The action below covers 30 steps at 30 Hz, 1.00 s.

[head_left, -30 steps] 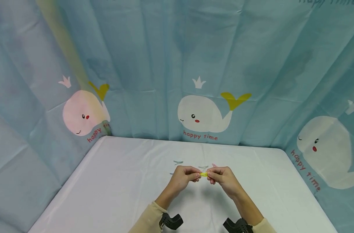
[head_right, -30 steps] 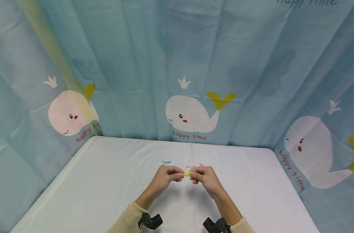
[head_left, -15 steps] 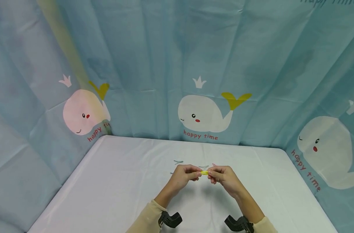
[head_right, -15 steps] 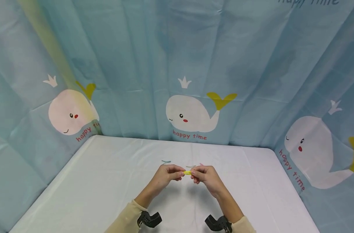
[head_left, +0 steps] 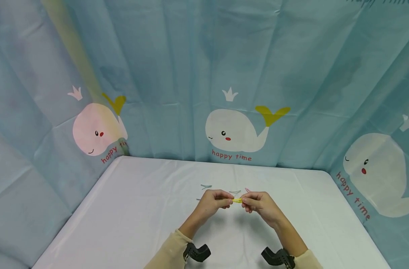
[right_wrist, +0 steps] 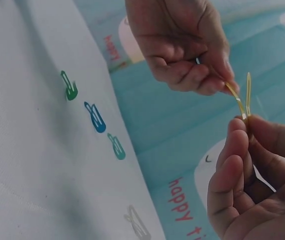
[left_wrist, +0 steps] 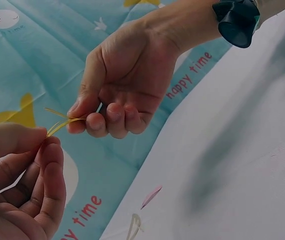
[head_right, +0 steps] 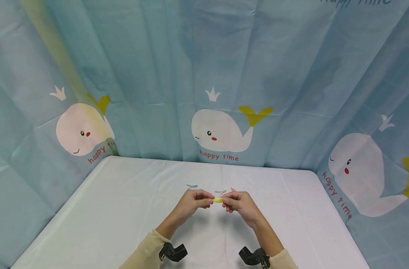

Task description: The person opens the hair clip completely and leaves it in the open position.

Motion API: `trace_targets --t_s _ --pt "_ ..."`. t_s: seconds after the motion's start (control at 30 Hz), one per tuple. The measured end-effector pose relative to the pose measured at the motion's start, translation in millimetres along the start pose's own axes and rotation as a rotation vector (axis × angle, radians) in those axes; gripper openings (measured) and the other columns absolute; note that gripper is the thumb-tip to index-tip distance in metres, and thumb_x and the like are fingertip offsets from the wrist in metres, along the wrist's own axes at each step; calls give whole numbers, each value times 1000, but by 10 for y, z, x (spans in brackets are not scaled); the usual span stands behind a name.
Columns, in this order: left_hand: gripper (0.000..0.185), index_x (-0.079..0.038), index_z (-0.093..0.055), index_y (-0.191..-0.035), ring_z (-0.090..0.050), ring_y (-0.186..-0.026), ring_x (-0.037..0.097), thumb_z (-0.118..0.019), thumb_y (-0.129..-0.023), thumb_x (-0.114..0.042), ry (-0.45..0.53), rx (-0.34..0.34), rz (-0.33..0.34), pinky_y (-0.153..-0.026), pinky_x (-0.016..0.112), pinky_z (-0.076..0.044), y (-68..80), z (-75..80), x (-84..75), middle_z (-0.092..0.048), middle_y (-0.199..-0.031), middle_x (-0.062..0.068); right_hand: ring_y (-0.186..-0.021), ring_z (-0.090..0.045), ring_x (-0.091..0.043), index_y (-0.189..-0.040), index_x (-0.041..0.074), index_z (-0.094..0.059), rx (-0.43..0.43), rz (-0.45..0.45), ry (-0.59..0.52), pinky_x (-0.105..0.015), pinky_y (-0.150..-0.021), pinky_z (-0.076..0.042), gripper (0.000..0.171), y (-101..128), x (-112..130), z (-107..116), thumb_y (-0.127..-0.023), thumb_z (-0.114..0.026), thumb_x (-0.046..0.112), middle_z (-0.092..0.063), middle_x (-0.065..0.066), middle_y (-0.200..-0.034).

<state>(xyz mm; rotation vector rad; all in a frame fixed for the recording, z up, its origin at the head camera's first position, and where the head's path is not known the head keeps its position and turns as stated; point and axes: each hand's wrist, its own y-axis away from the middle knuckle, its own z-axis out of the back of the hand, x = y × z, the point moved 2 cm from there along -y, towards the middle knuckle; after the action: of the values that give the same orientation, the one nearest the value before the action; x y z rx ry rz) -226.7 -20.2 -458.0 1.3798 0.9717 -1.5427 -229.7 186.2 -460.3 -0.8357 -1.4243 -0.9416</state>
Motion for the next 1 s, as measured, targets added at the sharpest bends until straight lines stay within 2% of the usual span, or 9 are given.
trace_targets --t_s 0.23,0.43,0.6,0.73,1.0 --pt "19 4 -72 -99 -61 -71 9 -69 -89 -12 -2 -4 13 -70 21 -52 -1 -18 35 -72 -89 12 -67 -58 -7 -95 5 -71 4 -16 -4 -21 -65 -51 13 10 -27 2 -94 -63 15 -68 5 -77" --pt "19 5 -71 -99 -60 -70 8 -69 -89 -12 2 -15 7 -69 21 -52 4 -23 46 -71 -87 13 -66 -58 -8 -97 1 -71 -32 -31 20 -21 -64 -51 15 2 -30 9 -92 -65 14 -67 5 -77" --pt "19 5 -71 -99 -60 -69 8 -69 -89 -11 9 -23 0 -67 23 -52 15 -32 60 -71 -87 19 -66 -57 -9 -101 -7 -69 -50 -37 59 -22 -64 -51 23 -7 -42 20 -90 -68 13 -66 5 -77" --pt "18 4 -72 -99 -60 -68 7 -69 -89 -11 -5 -28 3 -67 23 -52 15 -49 86 -71 -87 17 -66 -58 -9 -105 -13 -65 -54 -34 90 -22 -64 -51 29 -16 -60 39 -90 -67 12 -66 5 -77" --pt "15 3 -73 -94 -57 -66 7 -71 -87 -11 -48 -38 8 -63 24 -49 -47 -87 176 -71 -81 13 -66 -58 -10 -102 -9 -68 -91 -51 157 -24 -65 -50 26 -33 -93 97 -88 -70 13 -66 5 -74"
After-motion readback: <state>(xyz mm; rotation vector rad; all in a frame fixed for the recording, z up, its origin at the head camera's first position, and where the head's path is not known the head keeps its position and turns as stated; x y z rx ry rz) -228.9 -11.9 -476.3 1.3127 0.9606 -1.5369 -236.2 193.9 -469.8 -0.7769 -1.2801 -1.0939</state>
